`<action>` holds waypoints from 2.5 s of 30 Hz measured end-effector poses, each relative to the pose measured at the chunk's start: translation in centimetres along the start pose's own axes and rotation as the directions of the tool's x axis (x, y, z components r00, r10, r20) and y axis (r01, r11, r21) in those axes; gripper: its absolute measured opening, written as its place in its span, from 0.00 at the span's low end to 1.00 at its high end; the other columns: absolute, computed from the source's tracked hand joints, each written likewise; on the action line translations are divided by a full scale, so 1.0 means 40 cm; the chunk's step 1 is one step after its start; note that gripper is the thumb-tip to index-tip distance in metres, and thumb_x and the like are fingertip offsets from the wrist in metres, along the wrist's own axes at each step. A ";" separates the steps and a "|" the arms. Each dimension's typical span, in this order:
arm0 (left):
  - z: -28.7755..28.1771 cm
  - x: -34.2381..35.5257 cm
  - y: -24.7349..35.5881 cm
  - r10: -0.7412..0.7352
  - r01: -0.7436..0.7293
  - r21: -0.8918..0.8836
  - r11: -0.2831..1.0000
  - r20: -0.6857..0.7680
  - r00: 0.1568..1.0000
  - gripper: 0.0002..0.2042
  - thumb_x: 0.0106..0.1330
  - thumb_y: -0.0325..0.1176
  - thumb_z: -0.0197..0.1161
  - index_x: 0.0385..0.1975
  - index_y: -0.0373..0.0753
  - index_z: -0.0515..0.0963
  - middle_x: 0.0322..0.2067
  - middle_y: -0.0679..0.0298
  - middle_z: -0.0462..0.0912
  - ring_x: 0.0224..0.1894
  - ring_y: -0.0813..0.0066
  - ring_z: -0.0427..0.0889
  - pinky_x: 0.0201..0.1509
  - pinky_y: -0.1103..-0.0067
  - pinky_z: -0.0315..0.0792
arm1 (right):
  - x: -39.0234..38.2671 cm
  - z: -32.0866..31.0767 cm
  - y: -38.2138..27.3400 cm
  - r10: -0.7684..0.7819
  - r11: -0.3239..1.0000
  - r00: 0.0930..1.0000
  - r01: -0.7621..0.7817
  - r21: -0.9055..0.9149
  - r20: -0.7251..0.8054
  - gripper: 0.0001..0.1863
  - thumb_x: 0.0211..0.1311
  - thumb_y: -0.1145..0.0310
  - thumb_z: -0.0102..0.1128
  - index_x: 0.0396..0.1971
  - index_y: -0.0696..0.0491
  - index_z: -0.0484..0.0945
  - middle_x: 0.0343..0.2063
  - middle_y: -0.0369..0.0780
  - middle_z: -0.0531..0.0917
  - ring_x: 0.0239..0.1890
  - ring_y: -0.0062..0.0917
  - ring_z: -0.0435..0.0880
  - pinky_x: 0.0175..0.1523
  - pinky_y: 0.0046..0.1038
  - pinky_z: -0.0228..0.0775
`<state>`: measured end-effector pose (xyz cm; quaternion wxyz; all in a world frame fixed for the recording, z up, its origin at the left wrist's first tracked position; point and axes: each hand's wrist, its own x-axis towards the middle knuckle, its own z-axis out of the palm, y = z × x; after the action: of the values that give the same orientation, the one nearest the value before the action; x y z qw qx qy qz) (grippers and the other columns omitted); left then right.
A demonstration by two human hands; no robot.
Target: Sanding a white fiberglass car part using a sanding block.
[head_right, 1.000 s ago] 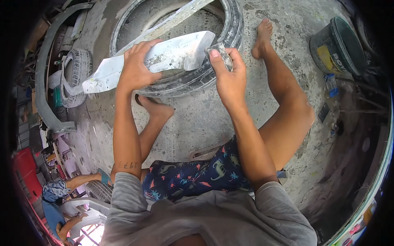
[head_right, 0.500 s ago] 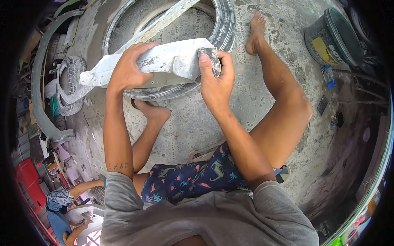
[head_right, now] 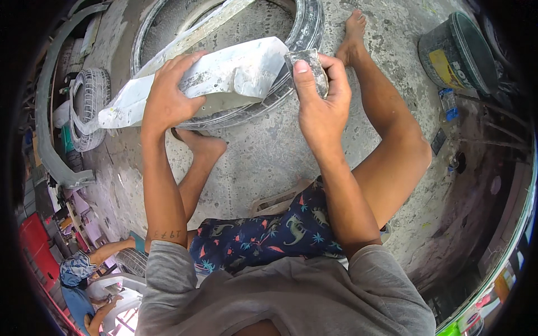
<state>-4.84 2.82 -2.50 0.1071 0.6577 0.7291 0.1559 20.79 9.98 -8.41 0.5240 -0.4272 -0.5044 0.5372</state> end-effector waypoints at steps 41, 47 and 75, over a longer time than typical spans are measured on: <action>-0.056 -0.089 -0.153 0.005 -0.003 0.205 0.979 -0.007 1.000 0.38 0.48 0.13 0.50 0.63 0.52 0.80 0.62 0.62 0.80 0.68 0.63 0.76 0.69 0.70 0.71 | 0.023 -0.008 0.051 0.435 0.609 0.844 -0.533 0.588 0.314 0.14 0.78 0.64 0.56 0.54 0.56 0.74 0.46 0.39 0.82 0.48 0.25 0.83 0.52 0.31 0.78; -0.055 -0.045 -0.159 -0.064 0.055 0.242 0.969 0.032 0.997 0.32 0.52 0.22 0.56 0.61 0.53 0.81 0.60 0.65 0.82 0.61 0.58 0.81 0.63 0.69 0.75 | 0.007 -0.011 0.061 0.439 0.618 0.800 -0.599 0.509 0.408 0.13 0.77 0.66 0.57 0.52 0.59 0.76 0.46 0.41 0.85 0.48 0.27 0.85 0.55 0.32 0.80; 0.100 0.115 -0.052 -0.058 0.039 0.179 0.983 0.099 0.993 0.37 0.31 0.51 0.86 0.48 0.44 0.86 0.44 0.56 0.88 0.53 0.54 0.84 0.60 0.62 0.73 | -0.049 0.089 0.139 -0.138 0.838 0.990 0.133 -0.529 0.031 0.12 0.58 0.71 0.72 0.30 0.58 0.75 0.27 0.41 0.77 0.29 0.30 0.75 0.37 0.33 0.69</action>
<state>-5.84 7.55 -6.76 0.0900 0.6539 0.7493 0.0535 16.71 8.02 -13.60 0.4248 -0.5204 -0.6595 0.3373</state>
